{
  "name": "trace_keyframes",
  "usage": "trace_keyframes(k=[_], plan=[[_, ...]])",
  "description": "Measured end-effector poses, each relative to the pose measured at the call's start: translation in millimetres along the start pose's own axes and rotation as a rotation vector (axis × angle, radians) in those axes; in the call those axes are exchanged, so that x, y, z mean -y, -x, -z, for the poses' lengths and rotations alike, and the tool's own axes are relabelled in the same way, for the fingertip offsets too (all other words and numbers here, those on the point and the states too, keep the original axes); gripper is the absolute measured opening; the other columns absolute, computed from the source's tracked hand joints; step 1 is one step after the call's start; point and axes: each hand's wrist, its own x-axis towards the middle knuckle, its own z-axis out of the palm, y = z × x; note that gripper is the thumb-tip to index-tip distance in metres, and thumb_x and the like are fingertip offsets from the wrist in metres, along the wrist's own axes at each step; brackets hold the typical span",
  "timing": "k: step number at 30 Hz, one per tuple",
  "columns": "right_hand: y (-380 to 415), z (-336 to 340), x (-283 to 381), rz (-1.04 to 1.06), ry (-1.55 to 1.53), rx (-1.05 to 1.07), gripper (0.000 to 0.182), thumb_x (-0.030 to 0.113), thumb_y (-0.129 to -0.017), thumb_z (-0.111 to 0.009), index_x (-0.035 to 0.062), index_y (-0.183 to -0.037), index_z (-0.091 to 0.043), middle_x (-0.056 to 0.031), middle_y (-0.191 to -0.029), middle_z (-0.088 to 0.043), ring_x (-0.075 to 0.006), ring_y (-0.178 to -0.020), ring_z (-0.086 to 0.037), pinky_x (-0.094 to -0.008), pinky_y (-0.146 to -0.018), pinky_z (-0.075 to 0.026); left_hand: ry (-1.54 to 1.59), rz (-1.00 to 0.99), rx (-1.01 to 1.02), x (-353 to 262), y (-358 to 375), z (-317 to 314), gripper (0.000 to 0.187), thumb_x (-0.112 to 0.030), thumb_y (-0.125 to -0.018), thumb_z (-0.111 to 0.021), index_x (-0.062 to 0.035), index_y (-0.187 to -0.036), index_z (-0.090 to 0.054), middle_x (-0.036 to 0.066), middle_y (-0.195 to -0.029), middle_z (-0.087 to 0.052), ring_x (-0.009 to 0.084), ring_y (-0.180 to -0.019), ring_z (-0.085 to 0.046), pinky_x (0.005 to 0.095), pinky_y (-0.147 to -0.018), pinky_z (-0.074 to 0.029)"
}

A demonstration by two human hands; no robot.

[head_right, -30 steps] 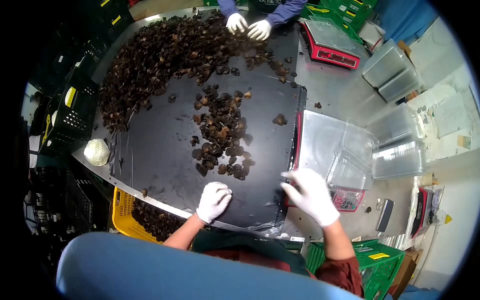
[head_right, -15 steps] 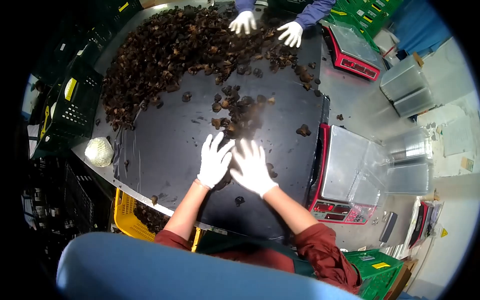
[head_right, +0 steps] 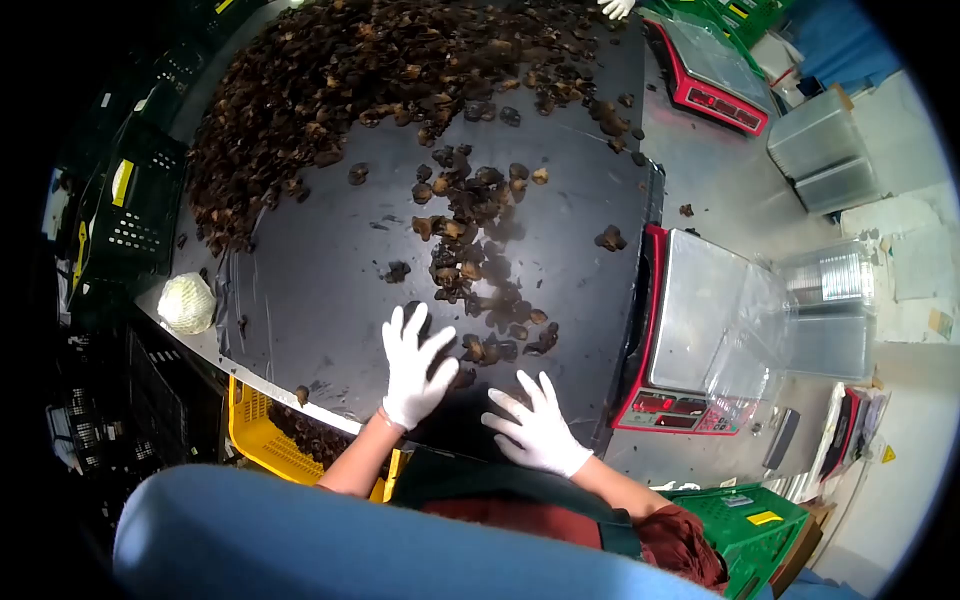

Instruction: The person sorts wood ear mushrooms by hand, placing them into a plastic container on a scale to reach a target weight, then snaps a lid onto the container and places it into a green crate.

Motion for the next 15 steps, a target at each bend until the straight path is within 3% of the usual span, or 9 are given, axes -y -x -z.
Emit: trace_keyframes(k=[1,3,5,8,11,13,14,15], plan=[[-3.6,4.7,1.6,0.014,-0.005,-0.079,0.034,0.021,-0.077,-0.069,0.0187,-0.111,-0.067,-0.0083,-0.131,-0.055,-0.0436,-0.130,-0.038,-0.0634,-0.109,-0.025,-0.033,-0.001,-0.066,0.7,-12.8,-1.1,0.040,-0.021,-0.077,-0.072,-0.0145,-0.116,-0.065,0.016,-0.133,-0.051,0.0460,-0.124,-0.041,0.0559,-0.105,-0.031],[-13.5,8.4,-8.3,0.002,0.019,-0.218,0.031,0.014,-0.075,-0.070,0.0173,-0.105,-0.069,-0.0061,-0.122,-0.060,-0.0373,-0.125,-0.045,-0.0568,-0.109,-0.029,0.118,-0.049,-0.156,20.6,-43.0,-11.1,0.029,-0.012,-0.081,-0.066,-0.0124,-0.110,-0.066,0.010,-0.113,-0.061,0.0304,-0.106,-0.055,0.0450,-0.092,-0.044],[-25.7,14.0,-19.3,-0.060,-0.049,-0.346,0.027,0.008,-0.074,-0.069,0.0127,-0.100,-0.070,-0.0061,-0.111,-0.064,-0.0316,-0.113,-0.053,-0.0477,-0.103,-0.037,0.059,-0.099,-0.166,21.1,-71.8,-15.1,0.022,-0.010,-0.081,-0.065,-0.0112,-0.103,-0.066,0.010,-0.107,-0.062,0.0285,-0.098,-0.059,0.0383,-0.088,-0.047],[-32.0,28.5,-25.1,-0.139,-0.079,-0.389,0.027,0.000,-0.075,-0.066,0.0092,-0.100,-0.070,-0.0082,-0.105,-0.067,-0.0318,-0.106,-0.058,-0.0416,-0.096,-0.044,-0.014,-0.255,-0.029,41.2,-88.8,-36.8,0.017,-0.009,-0.080,-0.068,-0.0083,-0.097,-0.066,0.009,-0.100,-0.064,0.0291,-0.095,-0.060,0.0359,-0.085,-0.049],[-29.7,35.3,-34.3,-0.169,-0.058,-0.385,0.023,0.001,-0.076,-0.066,0.0075,-0.098,-0.069,-0.0090,-0.103,-0.067,-0.0307,-0.104,-0.059,-0.0405,-0.095,-0.045,0.277,-0.126,-0.132,42.6,-81.8,-23.8,0.014,-0.008,-0.081,-0.068,-0.0062,-0.095,-0.065,0.011,-0.097,-0.064,0.0293,-0.090,-0.062,0.0354,-0.082,-0.050],[-30.8,39.9,-35.5,-0.196,-0.087,-0.379,0.020,0.001,-0.076,-0.066,0.0068,-0.095,-0.069,-0.0094,-0.099,-0.067,-0.0301,-0.101,-0.060,-0.0385,-0.092,-0.047,0.503,0.319,-0.054,22.7,-71.2,24.3,0.016,-0.008,-0.081,-0.069,-0.0054,-0.096,-0.063,0.012,-0.095,-0.064,0.0279,-0.086,-0.065,0.0335,-0.077,-0.053],[-32.4,39.8,-36.6,-0.191,-0.070,-0.377,0.020,0.001,-0.077,-0.066,0.0070,-0.095,-0.070,-0.0096,-0.098,-0.067,-0.0294,-0.098,-0.061,-0.0380,-0.089,-0.048,0.539,0.299,-0.238,26.3,-60.3,34.2,0.016,-0.007,-0.079,-0.070,-0.0048,-0.093,-0.063,0.012,-0.092,-0.063,0.0269,-0.085,-0.064,0.0350,-0.075,-0.052],[-34.2,39.3,-37.9,-0.186,-0.054,-0.375,0.019,0.001,-0.077,-0.066,0.0072,-0.095,-0.070,-0.0098,-0.096,-0.067,-0.0287,-0.094,-0.062,-0.0374,-0.086,-0.049,0.251,0.217,-0.305,43.4,-46.1,50.2,0.012,-0.006,-0.079,-0.069,-0.0055,-0.089,-0.062,0.011,-0.090,-0.062,0.0280,-0.085,-0.062,0.0375,-0.078,-0.050]])
